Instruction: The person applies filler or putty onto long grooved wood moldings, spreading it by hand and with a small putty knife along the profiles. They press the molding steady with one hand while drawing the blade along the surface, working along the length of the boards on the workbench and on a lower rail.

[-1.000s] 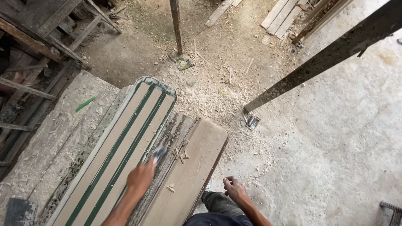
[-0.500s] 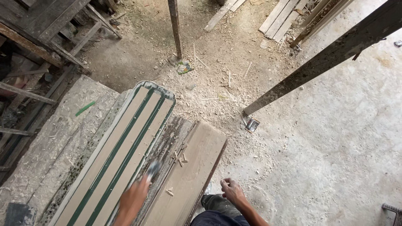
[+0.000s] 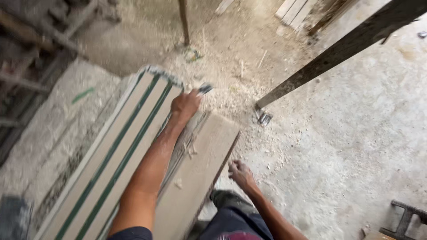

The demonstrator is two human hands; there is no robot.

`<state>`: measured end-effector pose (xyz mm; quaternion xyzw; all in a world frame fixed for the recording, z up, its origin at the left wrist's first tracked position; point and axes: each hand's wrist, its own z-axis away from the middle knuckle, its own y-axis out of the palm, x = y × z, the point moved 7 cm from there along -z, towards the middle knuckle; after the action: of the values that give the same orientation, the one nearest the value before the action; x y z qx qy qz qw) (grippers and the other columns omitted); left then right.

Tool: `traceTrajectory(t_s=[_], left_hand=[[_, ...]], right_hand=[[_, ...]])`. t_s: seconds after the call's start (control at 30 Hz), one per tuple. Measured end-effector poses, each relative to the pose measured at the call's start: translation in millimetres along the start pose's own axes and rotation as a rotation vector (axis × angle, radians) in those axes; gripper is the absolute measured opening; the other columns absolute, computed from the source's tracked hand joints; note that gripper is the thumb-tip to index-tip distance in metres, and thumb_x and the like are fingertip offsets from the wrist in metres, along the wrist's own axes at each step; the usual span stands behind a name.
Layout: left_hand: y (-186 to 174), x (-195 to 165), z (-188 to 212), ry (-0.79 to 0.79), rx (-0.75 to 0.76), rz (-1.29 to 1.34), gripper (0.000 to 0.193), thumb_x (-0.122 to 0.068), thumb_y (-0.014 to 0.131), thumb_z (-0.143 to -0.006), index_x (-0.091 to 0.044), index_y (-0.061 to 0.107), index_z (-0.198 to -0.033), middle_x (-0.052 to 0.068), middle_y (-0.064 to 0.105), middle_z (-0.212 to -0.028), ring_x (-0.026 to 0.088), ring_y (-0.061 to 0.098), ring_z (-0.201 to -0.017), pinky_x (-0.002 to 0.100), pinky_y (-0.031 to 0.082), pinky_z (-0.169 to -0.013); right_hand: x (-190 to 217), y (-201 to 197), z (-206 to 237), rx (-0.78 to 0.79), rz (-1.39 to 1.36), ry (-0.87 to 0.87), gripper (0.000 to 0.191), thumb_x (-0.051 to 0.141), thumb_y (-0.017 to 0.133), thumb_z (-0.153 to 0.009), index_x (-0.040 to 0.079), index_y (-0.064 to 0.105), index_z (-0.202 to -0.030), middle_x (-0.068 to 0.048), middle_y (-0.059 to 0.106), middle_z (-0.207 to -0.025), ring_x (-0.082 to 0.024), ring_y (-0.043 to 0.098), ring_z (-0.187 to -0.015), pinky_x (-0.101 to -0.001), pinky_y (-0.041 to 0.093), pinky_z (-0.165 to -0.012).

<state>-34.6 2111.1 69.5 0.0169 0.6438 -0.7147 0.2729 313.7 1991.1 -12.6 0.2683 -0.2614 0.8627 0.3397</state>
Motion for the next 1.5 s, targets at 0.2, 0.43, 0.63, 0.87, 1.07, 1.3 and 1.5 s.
traceTrajectory(t_s=[0.2,0.43,0.63,0.87,1.07,1.3,1.5], left_hand=[[26,5,180,-0.127,0.147,0.203,0.04,-0.042,0.056,-0.098,-0.023,0.061,-0.133,0.017,0.072,-0.107,0.041,0.07,-0.088,0.053,0.056,-0.069],[54,119,468,-0.506,-0.157,0.29,0.041,-0.038,0.06,-0.098,-0.015,0.062,-0.132,0.017,0.074,-0.114,0.039,0.072,-0.098,0.048,0.058,-0.077],[59,168,582,-0.678,-0.34,0.276,0.045,-0.039,0.061,-0.098,-0.012,0.062,-0.134,0.019,0.073,-0.118,0.04,0.071,-0.101,0.048,0.057,-0.079],[47,157,591,-0.608,-0.517,0.342,0.039,-0.031,0.063,-0.1,-0.008,0.062,-0.131,0.019,0.071,-0.124,0.039,0.07,-0.107,0.046,0.057,-0.083],[52,149,576,-0.741,-0.459,0.298,0.04,-0.031,0.066,-0.097,-0.009,0.064,-0.13,0.017,0.073,-0.119,0.037,0.071,-0.104,0.044,0.057,-0.083],[61,131,542,-0.818,-0.484,0.256,0.039,-0.029,0.067,-0.098,-0.004,0.065,-0.128,0.019,0.073,-0.119,0.037,0.072,-0.103,0.044,0.057,-0.085],[54,119,492,-0.768,-0.505,0.315,0.038,-0.027,0.067,-0.098,-0.004,0.066,-0.129,0.02,0.073,-0.12,0.037,0.072,-0.105,0.044,0.058,-0.086]], right_hand=[[6,31,13,0.063,0.018,0.008,0.051,0.042,0.053,-0.1,0.003,0.061,-0.132,-0.016,0.077,-0.101,-0.023,0.075,-0.083,-0.0379,0.059,-0.072],[33,106,59,-0.026,0.672,-0.599,0.038,0.032,0.06,-0.099,0.005,0.066,-0.124,-0.019,0.071,-0.118,-0.032,0.067,-0.111,-0.0447,0.054,-0.095],[53,298,120,0.574,1.227,-1.075,0.047,0.043,0.05,-0.104,0.01,0.054,-0.138,-0.021,0.034,-0.16,-0.04,0.026,-0.151,-0.0631,0.022,-0.121],[105,311,50,0.73,1.747,-1.015,0.043,0.051,0.047,-0.105,0.031,0.055,-0.142,-0.005,0.035,-0.163,-0.029,0.03,-0.151,-0.0609,0.008,-0.125],[182,190,-82,0.496,1.761,-1.07,0.047,0.037,0.069,-0.088,0.047,0.062,-0.133,0.005,0.046,-0.153,-0.025,0.043,-0.138,-0.0496,0.016,-0.123],[315,19,-232,-0.27,1.553,-1.07,0.036,0.032,0.052,-0.114,0.006,0.07,-0.131,-0.015,0.068,-0.101,-0.018,0.052,-0.072,-0.0327,0.046,-0.06],[231,138,-184,0.264,1.552,-0.941,0.021,0.016,0.049,-0.111,0.007,0.063,-0.099,-0.012,0.061,-0.097,-0.021,0.055,-0.094,-0.033,0.056,-0.078]])
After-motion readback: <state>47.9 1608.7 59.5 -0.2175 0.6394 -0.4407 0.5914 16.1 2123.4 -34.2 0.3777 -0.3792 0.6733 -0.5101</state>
